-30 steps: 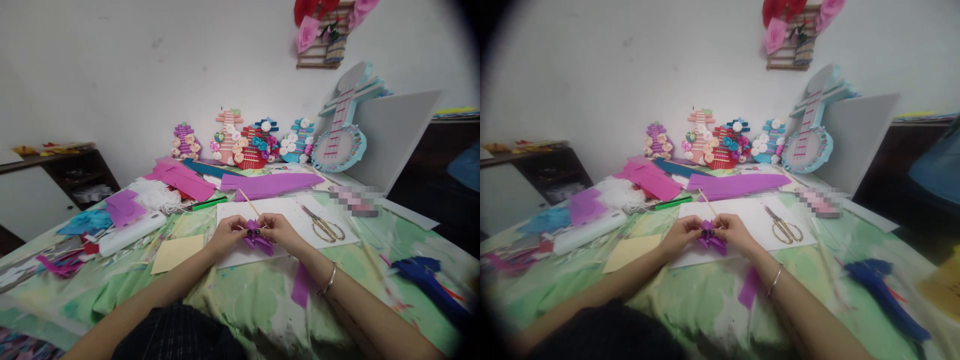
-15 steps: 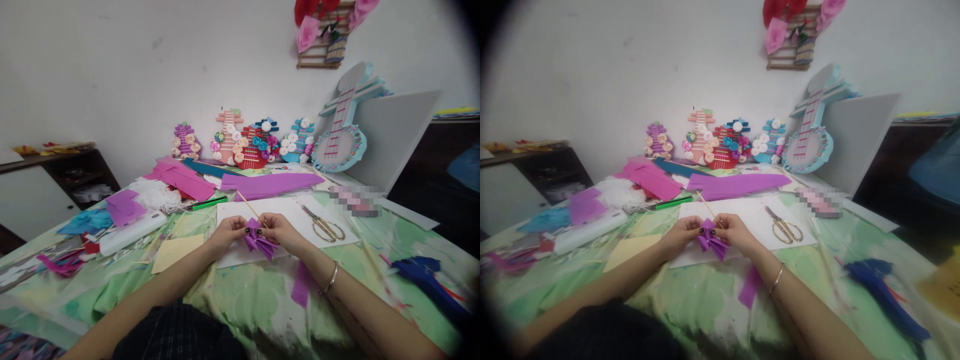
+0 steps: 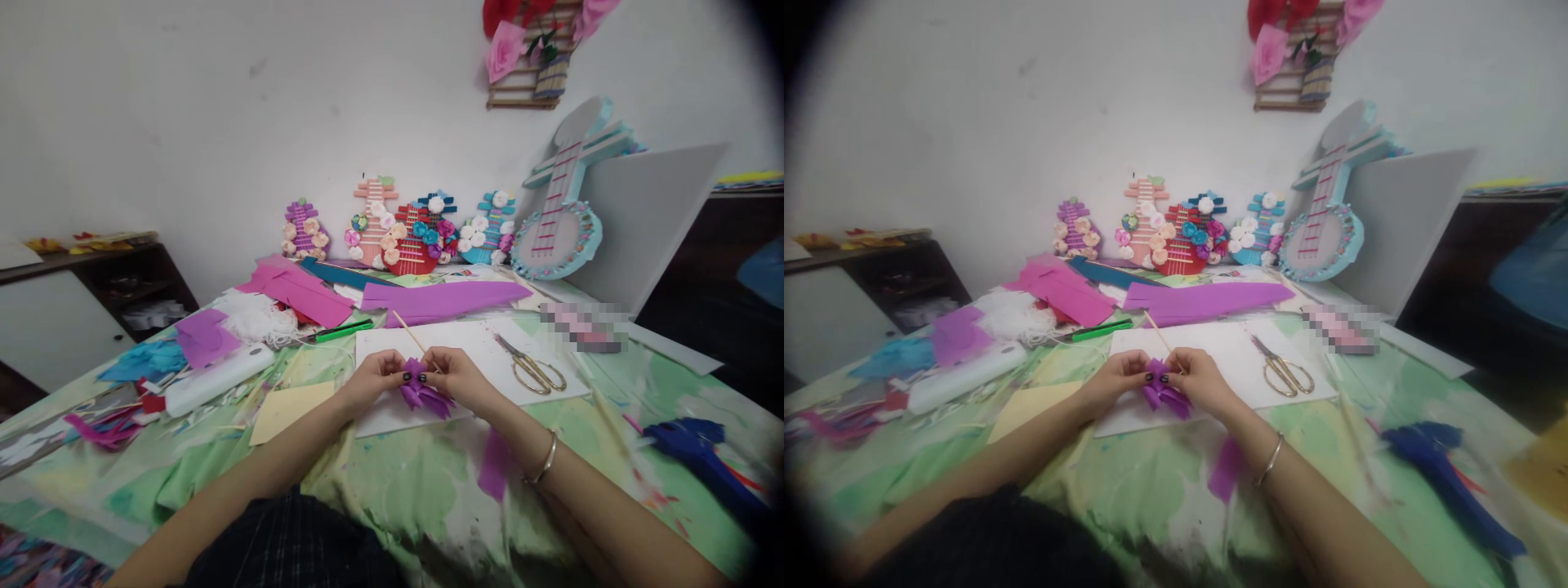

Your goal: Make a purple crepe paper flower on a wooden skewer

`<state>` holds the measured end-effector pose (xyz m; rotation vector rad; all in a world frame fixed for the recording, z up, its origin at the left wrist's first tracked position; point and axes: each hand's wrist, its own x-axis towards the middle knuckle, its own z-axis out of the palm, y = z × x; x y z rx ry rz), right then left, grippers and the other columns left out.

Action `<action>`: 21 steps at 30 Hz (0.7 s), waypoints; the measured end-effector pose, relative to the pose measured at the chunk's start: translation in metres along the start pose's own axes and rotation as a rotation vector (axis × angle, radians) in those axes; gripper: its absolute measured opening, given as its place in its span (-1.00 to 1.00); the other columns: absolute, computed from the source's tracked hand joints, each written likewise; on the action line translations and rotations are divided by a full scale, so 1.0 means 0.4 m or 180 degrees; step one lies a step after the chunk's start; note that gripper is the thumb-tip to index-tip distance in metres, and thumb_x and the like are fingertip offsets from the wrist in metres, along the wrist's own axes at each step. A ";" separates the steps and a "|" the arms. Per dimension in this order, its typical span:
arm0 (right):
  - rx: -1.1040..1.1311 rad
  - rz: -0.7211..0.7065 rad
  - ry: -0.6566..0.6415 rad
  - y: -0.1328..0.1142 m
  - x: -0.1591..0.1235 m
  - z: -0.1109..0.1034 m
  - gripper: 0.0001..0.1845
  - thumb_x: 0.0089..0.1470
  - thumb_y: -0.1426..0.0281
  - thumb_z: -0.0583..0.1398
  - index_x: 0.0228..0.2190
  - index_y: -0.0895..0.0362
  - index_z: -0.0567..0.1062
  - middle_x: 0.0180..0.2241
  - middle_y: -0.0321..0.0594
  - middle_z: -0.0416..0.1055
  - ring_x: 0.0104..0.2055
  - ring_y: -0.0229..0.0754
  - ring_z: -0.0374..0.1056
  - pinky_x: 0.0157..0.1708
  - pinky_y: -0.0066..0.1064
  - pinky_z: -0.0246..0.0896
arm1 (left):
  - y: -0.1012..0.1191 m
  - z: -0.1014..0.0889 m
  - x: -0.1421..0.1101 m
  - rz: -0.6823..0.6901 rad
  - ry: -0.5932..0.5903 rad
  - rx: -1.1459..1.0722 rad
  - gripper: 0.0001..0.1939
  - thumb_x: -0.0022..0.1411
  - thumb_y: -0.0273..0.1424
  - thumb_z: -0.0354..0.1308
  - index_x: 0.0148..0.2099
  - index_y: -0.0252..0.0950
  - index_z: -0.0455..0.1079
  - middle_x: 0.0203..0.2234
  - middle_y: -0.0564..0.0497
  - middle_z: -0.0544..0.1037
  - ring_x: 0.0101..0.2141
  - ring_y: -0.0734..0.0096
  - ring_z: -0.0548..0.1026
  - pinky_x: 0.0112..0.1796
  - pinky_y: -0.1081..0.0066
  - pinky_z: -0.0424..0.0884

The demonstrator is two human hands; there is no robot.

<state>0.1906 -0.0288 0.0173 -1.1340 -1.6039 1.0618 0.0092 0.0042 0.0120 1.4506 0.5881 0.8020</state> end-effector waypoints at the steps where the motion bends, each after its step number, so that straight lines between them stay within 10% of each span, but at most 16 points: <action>1: 0.0042 0.0032 0.0012 0.000 0.000 0.002 -0.80 -0.19 0.35 0.27 -0.54 0.16 0.34 -0.71 -0.47 0.13 -0.69 -0.42 -0.01 -0.68 -0.55 -0.13 | 0.000 0.000 0.000 0.0023 0.0053 0.0040 -0.65 -0.06 -0.27 0.34 -0.38 -0.39 0.29 -0.52 0.02 0.49 -0.50 0.46 0.46 -0.40 0.47 0.31; 21: -0.0946 -0.0363 0.0140 -0.003 -0.008 0.014 -0.95 -0.15 0.45 0.20 -0.56 0.18 0.40 -0.63 -0.40 0.20 -0.56 -0.36 0.05 -0.57 -0.54 -0.08 | -0.010 -0.008 0.004 0.0364 0.0252 0.0581 -0.67 -0.08 -0.28 0.34 -0.39 -0.40 0.32 -0.50 -0.01 0.50 -0.47 0.44 0.48 -0.39 0.46 0.35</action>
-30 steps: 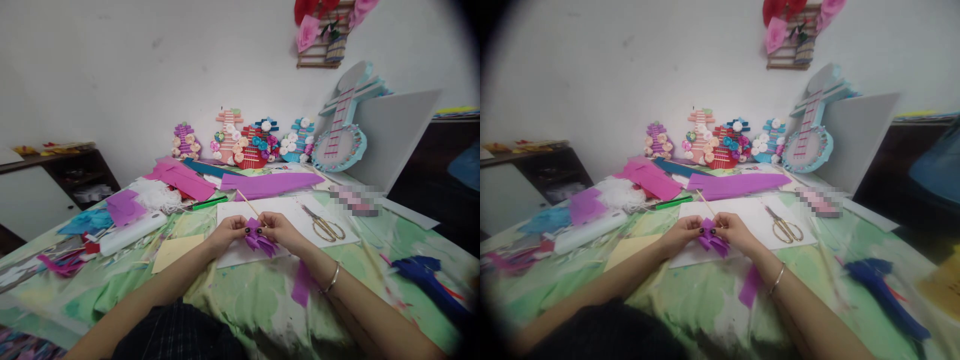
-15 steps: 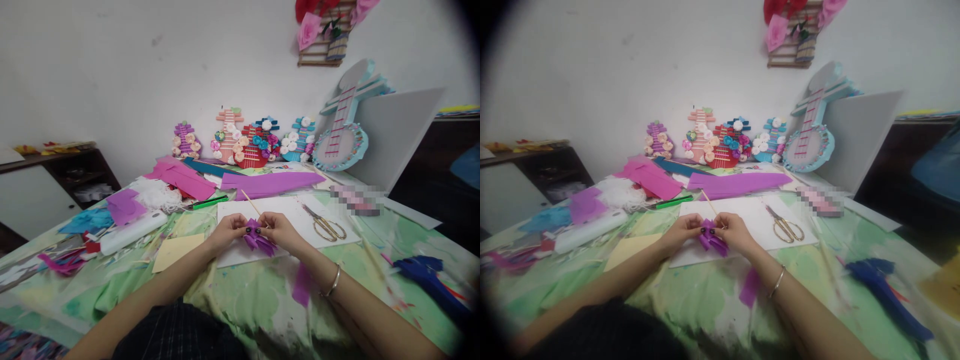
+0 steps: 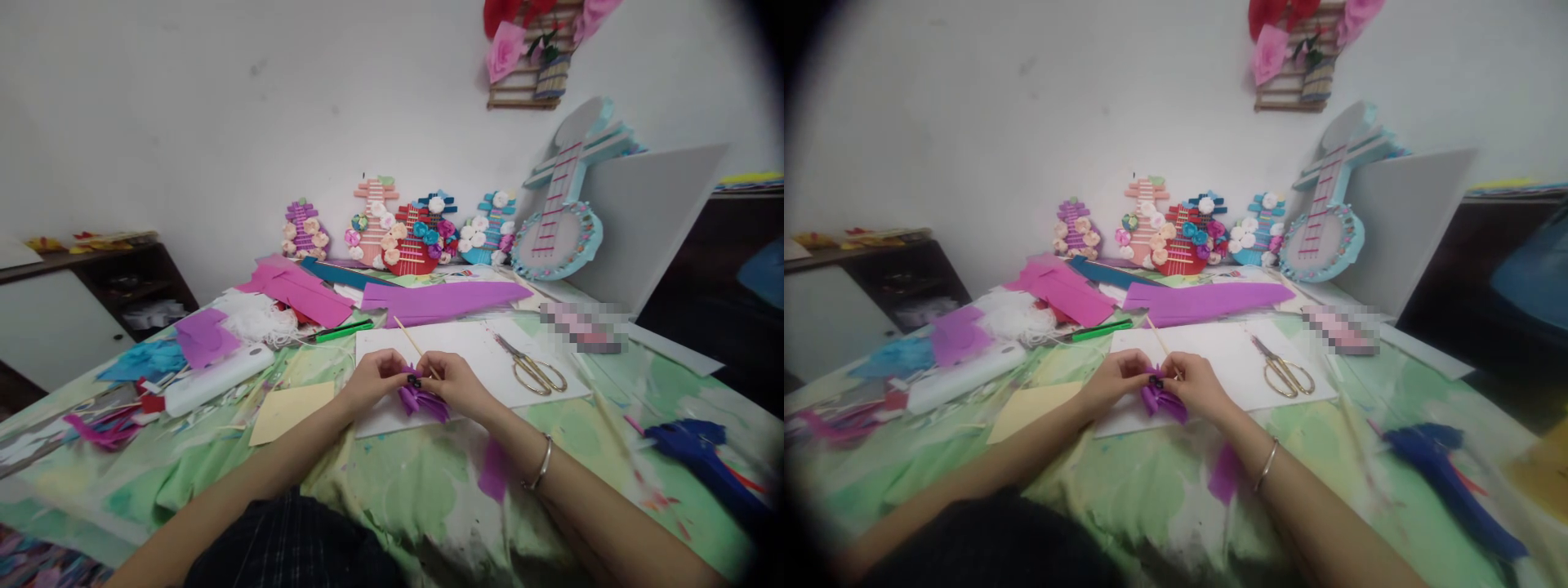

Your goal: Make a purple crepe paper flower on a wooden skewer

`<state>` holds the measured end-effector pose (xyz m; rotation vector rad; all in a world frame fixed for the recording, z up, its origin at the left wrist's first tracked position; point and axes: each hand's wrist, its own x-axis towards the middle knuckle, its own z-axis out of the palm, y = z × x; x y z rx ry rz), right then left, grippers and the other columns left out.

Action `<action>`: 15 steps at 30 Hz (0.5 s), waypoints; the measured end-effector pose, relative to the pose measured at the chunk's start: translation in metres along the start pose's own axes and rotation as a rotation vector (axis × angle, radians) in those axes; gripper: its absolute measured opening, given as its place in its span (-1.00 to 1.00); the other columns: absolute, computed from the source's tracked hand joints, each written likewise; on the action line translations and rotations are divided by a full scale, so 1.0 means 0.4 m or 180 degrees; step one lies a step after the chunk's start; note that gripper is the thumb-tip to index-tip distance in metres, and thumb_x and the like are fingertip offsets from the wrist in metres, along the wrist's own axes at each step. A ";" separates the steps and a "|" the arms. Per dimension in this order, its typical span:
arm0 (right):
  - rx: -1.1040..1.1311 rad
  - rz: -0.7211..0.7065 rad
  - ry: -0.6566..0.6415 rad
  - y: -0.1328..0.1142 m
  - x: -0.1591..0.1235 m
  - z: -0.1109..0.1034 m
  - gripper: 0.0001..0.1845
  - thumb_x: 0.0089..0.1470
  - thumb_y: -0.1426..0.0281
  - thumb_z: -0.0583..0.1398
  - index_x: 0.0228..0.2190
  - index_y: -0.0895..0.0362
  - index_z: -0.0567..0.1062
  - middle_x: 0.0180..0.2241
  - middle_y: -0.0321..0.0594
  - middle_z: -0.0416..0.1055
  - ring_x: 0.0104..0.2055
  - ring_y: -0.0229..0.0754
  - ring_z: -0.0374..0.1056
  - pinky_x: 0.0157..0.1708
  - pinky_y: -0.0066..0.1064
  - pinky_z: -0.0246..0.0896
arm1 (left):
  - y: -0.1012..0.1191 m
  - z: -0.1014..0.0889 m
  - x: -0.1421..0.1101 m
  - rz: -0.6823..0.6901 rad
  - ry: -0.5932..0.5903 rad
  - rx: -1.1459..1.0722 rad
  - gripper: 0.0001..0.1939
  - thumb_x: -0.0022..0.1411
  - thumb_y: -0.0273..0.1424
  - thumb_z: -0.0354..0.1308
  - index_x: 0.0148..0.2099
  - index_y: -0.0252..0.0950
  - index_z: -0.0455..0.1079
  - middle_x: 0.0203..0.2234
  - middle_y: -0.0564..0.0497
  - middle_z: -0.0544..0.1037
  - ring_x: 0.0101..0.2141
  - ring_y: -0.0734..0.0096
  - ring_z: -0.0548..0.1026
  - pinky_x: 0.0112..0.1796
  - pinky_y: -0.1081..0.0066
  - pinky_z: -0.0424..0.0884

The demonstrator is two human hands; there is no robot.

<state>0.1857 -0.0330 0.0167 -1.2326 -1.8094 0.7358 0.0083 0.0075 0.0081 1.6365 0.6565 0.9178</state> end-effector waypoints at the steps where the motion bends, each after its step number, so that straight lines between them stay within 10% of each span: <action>1: 0.0002 -0.0011 -0.0026 0.000 0.000 0.001 -0.94 -0.14 0.45 0.20 -0.55 0.17 0.39 -0.63 -0.40 0.20 -0.57 -0.36 0.07 -0.57 -0.54 -0.07 | 0.000 0.001 0.000 0.0009 0.0055 -0.0008 -0.69 -0.07 -0.30 0.33 -0.40 -0.41 0.34 -0.50 -0.01 0.50 -0.46 0.44 0.48 -0.38 0.46 0.36; 7: 0.0267 0.0061 -0.0333 -0.021 -0.006 -0.039 -0.80 0.11 0.41 -0.04 -0.24 0.10 0.31 -0.46 -0.32 0.39 -0.65 -0.37 0.20 -0.58 -0.51 0.09 | 0.016 0.004 -0.003 -0.0096 -0.0016 -0.0326 -0.70 -0.05 -0.31 0.32 -0.32 -0.42 0.39 -0.50 -0.03 0.53 -0.53 0.39 0.50 -0.44 0.41 0.40; 15: -0.1462 -0.0402 -0.0497 -0.044 -0.016 -0.140 -0.52 0.09 0.56 -0.02 0.05 0.06 0.12 -0.39 -0.29 0.48 -0.41 -0.24 0.33 -0.33 -0.45 0.09 | 0.015 -0.006 -0.002 -0.0261 0.0282 -0.0273 -0.71 -0.08 -0.35 0.33 -0.31 -0.45 0.46 -0.48 -0.08 0.55 -0.51 0.40 0.49 -0.42 0.43 0.39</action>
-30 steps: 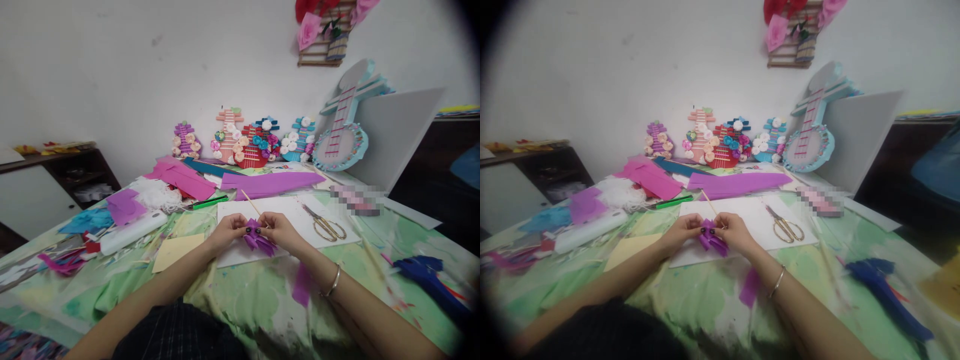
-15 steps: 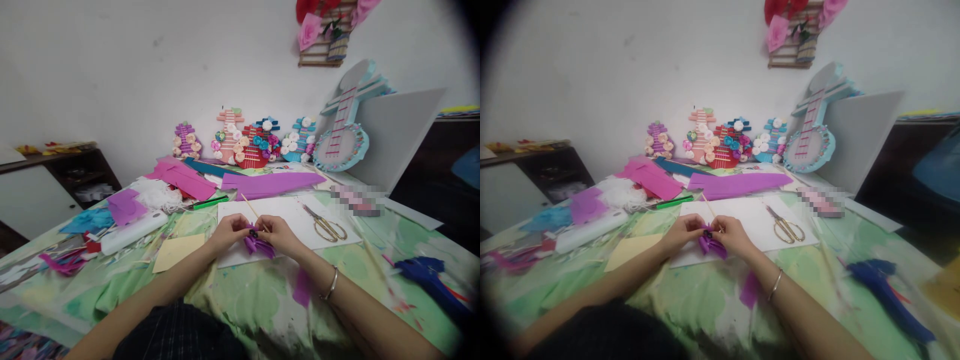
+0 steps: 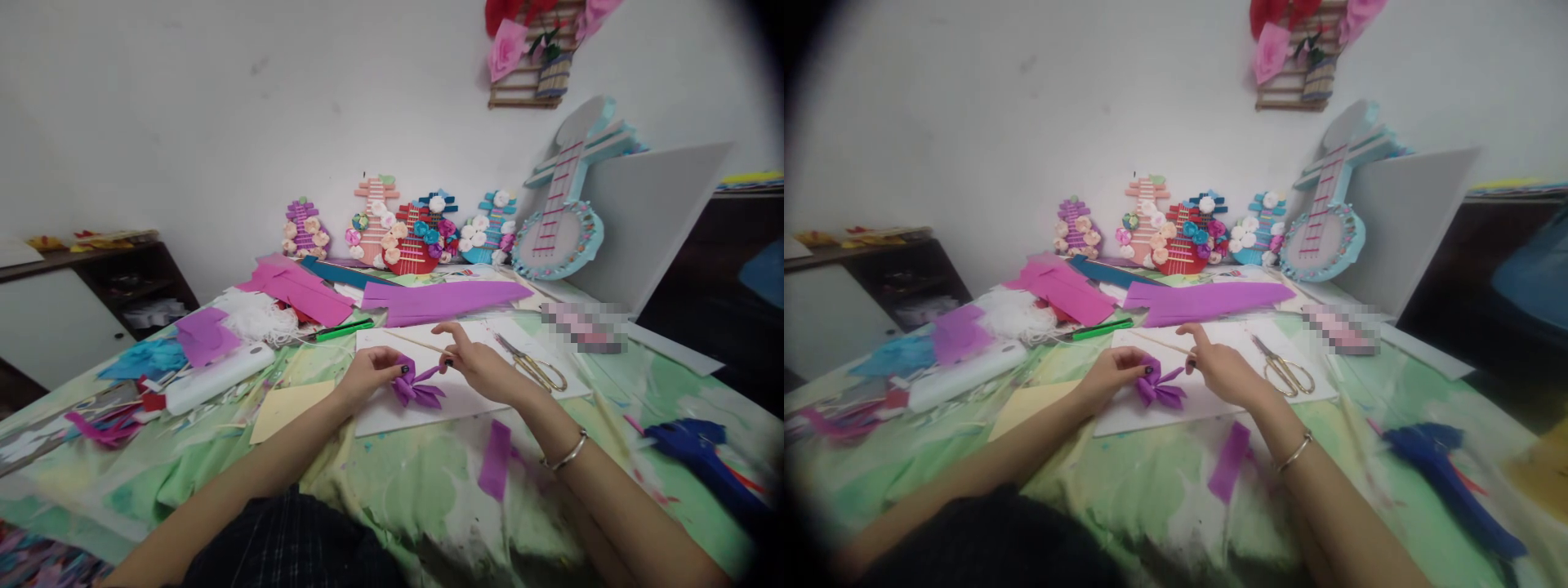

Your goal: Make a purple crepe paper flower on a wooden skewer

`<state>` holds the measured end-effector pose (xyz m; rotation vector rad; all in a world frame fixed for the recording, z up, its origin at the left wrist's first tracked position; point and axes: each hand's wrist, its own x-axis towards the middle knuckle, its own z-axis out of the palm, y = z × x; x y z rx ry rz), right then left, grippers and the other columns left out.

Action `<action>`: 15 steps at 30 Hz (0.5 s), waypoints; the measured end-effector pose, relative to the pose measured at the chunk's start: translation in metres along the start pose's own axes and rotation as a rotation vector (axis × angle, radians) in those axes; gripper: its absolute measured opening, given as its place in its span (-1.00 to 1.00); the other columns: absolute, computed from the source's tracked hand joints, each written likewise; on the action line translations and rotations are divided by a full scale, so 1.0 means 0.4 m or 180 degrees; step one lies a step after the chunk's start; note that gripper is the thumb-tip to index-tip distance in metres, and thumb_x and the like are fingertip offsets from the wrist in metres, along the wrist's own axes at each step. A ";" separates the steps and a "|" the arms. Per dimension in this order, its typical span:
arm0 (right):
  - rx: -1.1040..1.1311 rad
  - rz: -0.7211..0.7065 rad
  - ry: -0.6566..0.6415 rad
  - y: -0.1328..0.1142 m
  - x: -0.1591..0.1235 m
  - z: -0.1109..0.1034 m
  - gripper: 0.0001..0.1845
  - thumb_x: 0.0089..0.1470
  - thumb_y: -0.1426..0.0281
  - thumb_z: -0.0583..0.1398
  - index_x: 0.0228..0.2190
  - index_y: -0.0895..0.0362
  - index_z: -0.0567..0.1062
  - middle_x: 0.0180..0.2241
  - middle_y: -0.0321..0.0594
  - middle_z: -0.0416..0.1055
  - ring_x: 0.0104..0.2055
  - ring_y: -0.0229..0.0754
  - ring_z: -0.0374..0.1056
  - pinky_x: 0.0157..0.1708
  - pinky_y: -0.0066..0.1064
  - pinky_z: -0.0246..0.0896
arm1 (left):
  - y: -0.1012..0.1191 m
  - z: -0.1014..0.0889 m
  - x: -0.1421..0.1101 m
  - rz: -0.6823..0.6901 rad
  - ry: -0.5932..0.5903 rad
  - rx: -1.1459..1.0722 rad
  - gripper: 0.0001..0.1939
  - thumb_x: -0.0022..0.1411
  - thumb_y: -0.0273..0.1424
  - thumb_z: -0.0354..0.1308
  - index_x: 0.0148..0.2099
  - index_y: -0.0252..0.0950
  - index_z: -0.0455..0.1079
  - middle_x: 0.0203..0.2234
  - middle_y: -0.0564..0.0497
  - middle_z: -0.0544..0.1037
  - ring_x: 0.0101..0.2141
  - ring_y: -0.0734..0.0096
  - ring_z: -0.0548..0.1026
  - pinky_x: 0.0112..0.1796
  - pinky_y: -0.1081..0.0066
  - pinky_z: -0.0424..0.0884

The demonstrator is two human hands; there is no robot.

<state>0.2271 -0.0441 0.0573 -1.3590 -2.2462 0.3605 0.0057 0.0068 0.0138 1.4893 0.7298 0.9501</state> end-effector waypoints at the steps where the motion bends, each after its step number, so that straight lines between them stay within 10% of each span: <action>1: -0.0096 0.0009 -0.0022 0.001 -0.001 -0.008 -0.59 0.11 0.54 -0.02 0.00 0.05 0.20 -0.39 -0.30 0.49 -0.41 -0.24 0.33 -0.35 -0.46 0.07 | -0.002 -0.001 0.001 -0.0037 -0.0004 -0.0032 -0.70 -0.08 -0.34 0.32 -0.30 -0.45 0.46 -0.50 -0.08 0.55 -0.52 0.40 0.49 -0.43 0.43 0.38; 15: -0.0774 0.0112 -0.0039 -0.006 0.002 -0.021 -0.70 0.08 0.51 0.03 -0.25 0.05 0.51 -0.42 -0.30 0.50 -0.37 -0.25 0.36 -0.38 -0.48 0.06 | -0.006 0.003 0.006 -0.0030 0.0146 -0.0565 -0.72 -0.15 -0.45 0.36 -0.30 -0.39 0.50 -0.45 -0.05 0.55 -0.47 0.49 0.46 -0.44 0.52 0.32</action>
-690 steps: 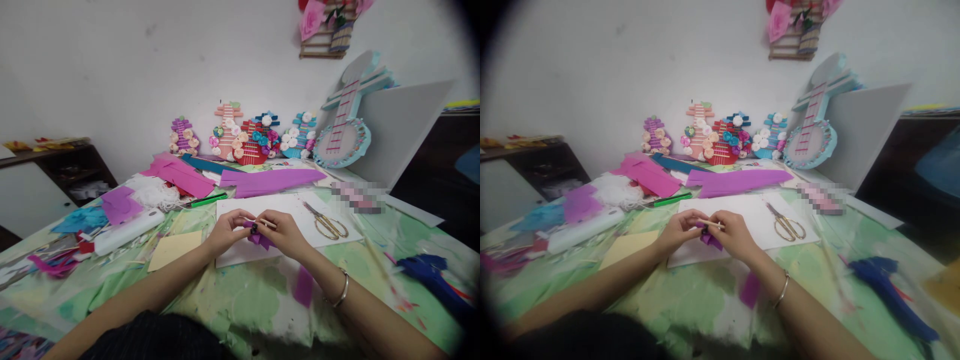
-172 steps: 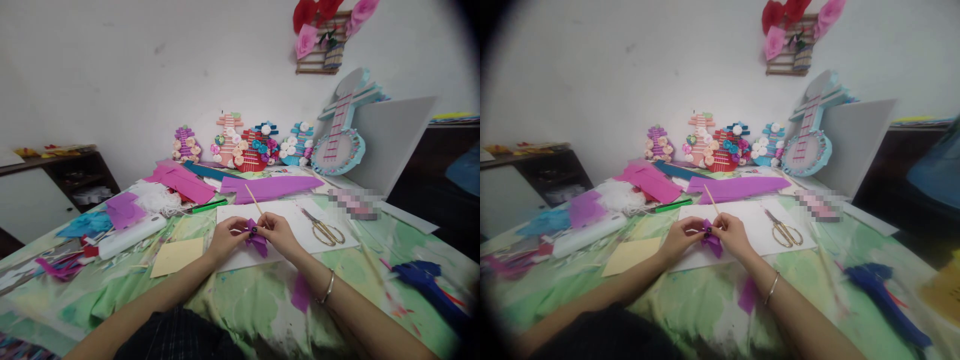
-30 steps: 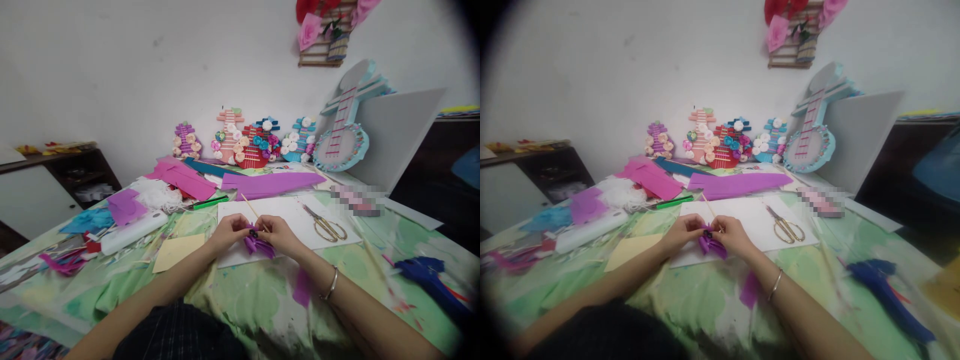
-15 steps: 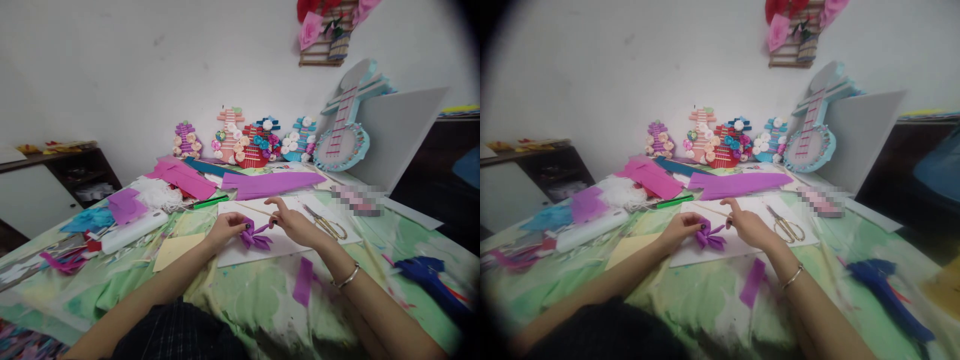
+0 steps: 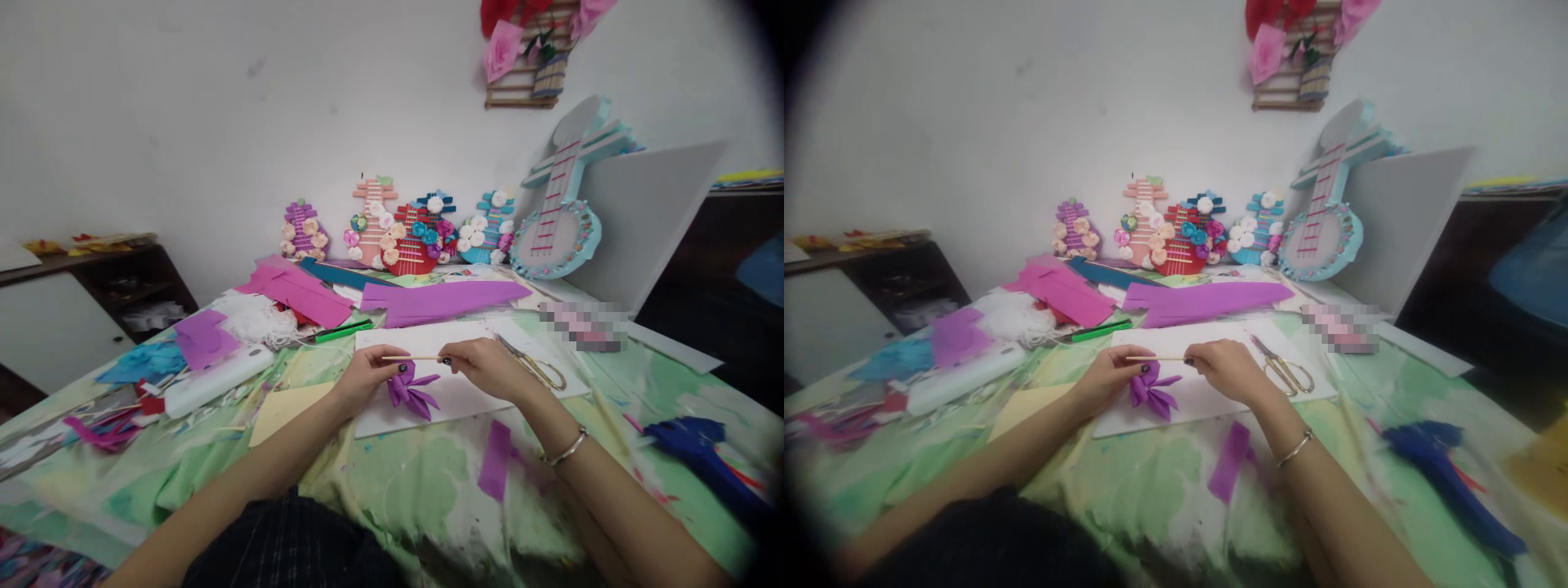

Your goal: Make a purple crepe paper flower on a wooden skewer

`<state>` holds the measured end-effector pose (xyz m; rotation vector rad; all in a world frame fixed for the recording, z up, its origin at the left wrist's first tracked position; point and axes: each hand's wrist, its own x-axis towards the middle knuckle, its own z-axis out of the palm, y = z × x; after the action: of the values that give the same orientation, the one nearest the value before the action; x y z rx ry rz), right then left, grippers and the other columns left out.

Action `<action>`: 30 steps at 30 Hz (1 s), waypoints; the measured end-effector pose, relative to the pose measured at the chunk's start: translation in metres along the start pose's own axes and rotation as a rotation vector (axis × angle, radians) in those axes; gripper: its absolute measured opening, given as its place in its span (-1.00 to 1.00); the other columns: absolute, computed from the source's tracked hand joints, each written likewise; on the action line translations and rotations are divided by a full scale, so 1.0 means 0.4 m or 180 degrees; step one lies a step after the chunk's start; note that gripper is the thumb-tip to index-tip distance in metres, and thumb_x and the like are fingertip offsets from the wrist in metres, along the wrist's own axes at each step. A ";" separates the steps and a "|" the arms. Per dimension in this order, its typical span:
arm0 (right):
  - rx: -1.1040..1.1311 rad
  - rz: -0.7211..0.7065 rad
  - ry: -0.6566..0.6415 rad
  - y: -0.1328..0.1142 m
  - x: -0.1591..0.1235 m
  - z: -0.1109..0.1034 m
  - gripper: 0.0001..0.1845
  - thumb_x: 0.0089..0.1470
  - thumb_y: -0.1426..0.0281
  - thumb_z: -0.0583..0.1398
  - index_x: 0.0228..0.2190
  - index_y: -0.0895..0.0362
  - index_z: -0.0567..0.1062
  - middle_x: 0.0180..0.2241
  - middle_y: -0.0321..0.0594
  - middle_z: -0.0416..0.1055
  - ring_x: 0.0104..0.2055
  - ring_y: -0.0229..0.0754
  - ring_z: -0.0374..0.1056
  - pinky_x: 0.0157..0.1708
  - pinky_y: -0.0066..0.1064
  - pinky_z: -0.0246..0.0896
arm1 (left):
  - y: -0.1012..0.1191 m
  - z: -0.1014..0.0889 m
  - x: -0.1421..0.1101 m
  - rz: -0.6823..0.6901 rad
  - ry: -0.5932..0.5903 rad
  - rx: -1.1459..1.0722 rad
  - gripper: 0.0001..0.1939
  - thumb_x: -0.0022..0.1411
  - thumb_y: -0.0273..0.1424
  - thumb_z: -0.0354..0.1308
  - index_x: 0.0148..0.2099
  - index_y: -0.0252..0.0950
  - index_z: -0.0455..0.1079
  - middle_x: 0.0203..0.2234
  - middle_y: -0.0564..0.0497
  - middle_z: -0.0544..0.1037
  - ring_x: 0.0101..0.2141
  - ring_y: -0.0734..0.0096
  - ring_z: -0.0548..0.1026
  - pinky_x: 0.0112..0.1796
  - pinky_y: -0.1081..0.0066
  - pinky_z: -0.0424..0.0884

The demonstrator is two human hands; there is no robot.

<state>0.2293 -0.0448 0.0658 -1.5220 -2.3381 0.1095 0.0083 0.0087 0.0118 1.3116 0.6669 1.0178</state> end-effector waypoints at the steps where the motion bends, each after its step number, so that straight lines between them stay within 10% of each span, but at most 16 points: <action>1: -0.0005 0.0020 0.0013 0.000 0.001 0.001 -0.70 0.09 0.50 0.03 -0.25 0.05 0.51 -0.42 -0.30 0.50 -0.38 -0.25 0.36 -0.38 -0.48 0.06 | 0.001 0.000 -0.001 -0.0007 -0.0017 -0.0028 -0.70 -0.16 -0.46 0.36 -0.28 -0.39 0.50 -0.44 -0.05 0.56 -0.46 0.49 0.47 -0.43 0.52 0.32; 20: -0.0117 0.0158 0.0348 -0.009 0.007 0.026 -0.76 0.11 0.46 0.05 -0.33 0.04 0.52 -0.48 -0.30 0.48 -0.47 -0.27 0.31 -0.47 -0.46 -0.07 | 0.014 0.013 -0.007 -0.0011 0.0054 -0.0484 -0.73 -0.06 -0.31 0.33 -0.35 -0.42 0.49 -0.59 0.04 0.45 -0.55 0.55 0.38 -0.47 0.50 0.31; 30: -0.0053 -0.0031 0.0656 0.002 0.020 0.058 -0.79 0.14 0.44 0.08 -0.37 0.08 0.52 -0.45 -0.31 0.49 -0.39 -0.27 0.31 -0.26 -0.37 -0.15 | 0.005 0.007 -0.006 0.0277 0.0276 0.0410 -0.84 -0.12 -0.43 0.33 -0.41 -0.39 0.50 -0.57 0.01 0.51 -0.55 0.52 0.42 -0.46 0.50 0.33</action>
<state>0.2198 -0.0345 0.0459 -1.4551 -2.1885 -0.0666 0.0091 0.0052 0.0140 1.4248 0.7568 1.1227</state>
